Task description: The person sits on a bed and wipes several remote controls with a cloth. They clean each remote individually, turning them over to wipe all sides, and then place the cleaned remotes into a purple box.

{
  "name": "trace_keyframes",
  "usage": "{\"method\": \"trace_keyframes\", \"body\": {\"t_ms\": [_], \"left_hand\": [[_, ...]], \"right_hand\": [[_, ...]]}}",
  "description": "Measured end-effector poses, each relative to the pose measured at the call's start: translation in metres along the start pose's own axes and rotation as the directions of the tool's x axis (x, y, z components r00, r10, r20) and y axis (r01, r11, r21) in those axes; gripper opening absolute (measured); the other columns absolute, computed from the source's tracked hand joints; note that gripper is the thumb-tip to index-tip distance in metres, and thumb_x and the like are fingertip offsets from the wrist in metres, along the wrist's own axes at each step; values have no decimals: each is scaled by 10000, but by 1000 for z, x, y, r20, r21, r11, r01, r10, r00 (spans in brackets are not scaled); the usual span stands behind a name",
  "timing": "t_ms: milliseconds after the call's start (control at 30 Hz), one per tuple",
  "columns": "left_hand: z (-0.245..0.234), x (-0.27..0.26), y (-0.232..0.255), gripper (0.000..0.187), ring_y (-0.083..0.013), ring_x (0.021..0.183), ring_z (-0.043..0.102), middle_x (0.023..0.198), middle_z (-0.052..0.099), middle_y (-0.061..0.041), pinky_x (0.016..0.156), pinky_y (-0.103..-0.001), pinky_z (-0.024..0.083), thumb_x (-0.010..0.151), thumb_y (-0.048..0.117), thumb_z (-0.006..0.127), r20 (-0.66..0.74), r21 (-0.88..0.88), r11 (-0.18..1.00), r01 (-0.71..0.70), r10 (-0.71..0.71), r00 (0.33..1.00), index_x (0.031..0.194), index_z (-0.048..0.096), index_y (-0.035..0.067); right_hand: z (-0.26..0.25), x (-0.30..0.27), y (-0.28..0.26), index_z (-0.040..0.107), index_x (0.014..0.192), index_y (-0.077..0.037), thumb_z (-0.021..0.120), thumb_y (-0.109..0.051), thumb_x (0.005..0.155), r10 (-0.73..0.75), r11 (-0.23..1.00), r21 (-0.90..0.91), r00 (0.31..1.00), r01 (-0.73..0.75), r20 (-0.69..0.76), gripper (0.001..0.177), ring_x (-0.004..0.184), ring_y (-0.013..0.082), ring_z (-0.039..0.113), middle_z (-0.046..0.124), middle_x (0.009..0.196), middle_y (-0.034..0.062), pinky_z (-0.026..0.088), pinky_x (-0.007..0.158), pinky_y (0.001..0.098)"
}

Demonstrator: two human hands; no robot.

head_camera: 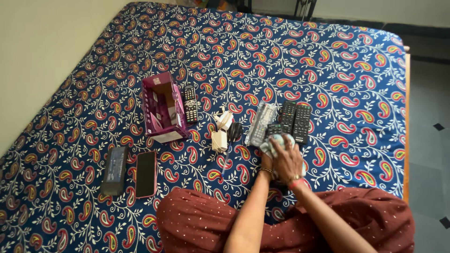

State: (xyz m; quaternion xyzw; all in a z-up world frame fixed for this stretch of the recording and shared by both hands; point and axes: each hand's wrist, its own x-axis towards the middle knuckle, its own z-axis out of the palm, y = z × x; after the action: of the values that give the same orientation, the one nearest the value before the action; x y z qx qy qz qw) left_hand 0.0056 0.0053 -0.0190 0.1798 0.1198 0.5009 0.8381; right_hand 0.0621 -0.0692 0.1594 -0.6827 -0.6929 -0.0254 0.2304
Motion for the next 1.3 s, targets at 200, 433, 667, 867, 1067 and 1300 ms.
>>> {"method": "trace_keyframes", "body": {"t_ms": [200, 433, 667, 867, 1067, 1300], "left_hand": [[-12, -9, -9, 591, -207, 1382, 560, 1530, 551, -37, 1185, -374, 420, 1055, 478, 353, -230, -48, 998, 37, -47, 972, 1561, 415, 180], [-6, 1, -6, 583, -238, 1298, 593, 1428, 619, -69, 1102, -380, 481, 1079, 477, 411, -261, -110, 993, -35, 6, 965, 1508, 498, 92], [14, -13, -2, 595, -268, 1342, 533, 1493, 536, -97, 1125, -414, 443, 1087, 488, 368, -243, -83, 996, 38, -57, 968, 1532, 439, 100], [-7, -13, -8, 603, -302, 1374, 490, 1541, 464, -132, 1147, -452, 417, 1095, 499, 329, 4, -118, 992, 52, -52, 999, 1543, 389, 100], [-14, -8, -6, 615, -317, 1229, 574, 1427, 539, -153, 1016, -461, 487, 1088, 565, 328, -99, -127, 988, 87, -100, 990, 1458, 468, 94], [-5, -10, -2, 594, -247, 1151, 607, 1390, 603, -93, 876, -375, 468, 1076, 567, 330, -236, -42, 995, 89, -96, 967, 1478, 497, 163]], "right_hand": [[36, 66, 10, 707, 1277, -315, 704, -216, 832, -112, 993, -32, 993, 111, -42, 456, 1020, 340, 595, 571, 1434, 114, 531, 784, 406], [54, 110, 10, 669, 1339, -295, 711, -307, 837, -114, 993, -39, 991, 112, -65, 504, 1040, 345, 591, 591, 1412, 112, 512, 817, 446], [13, 62, -6, 623, 1382, -314, 626, -483, 951, -20, 999, -44, 993, 26, 117, 463, 927, 359, 578, 477, 1534, 122, 493, 756, 459], [-10, 6, -5, 652, 1348, -373, 651, -414, 909, -50, 998, -47, 999, 51, 12, 440, 942, 371, 608, 498, 1511, 71, 536, 709, 427], [-7, -37, 0, 649, 1351, -360, 703, -275, 866, -31, 996, 83, 999, 34, -42, 495, 979, 323, 629, 526, 1462, 98, 566, 698, 413], [3, 10, -5, 687, 1261, -306, 698, -190, 846, -7, 998, 66, 1000, 8, -7, 431, 996, 341, 623, 584, 1359, 84, 560, 688, 423]]}}
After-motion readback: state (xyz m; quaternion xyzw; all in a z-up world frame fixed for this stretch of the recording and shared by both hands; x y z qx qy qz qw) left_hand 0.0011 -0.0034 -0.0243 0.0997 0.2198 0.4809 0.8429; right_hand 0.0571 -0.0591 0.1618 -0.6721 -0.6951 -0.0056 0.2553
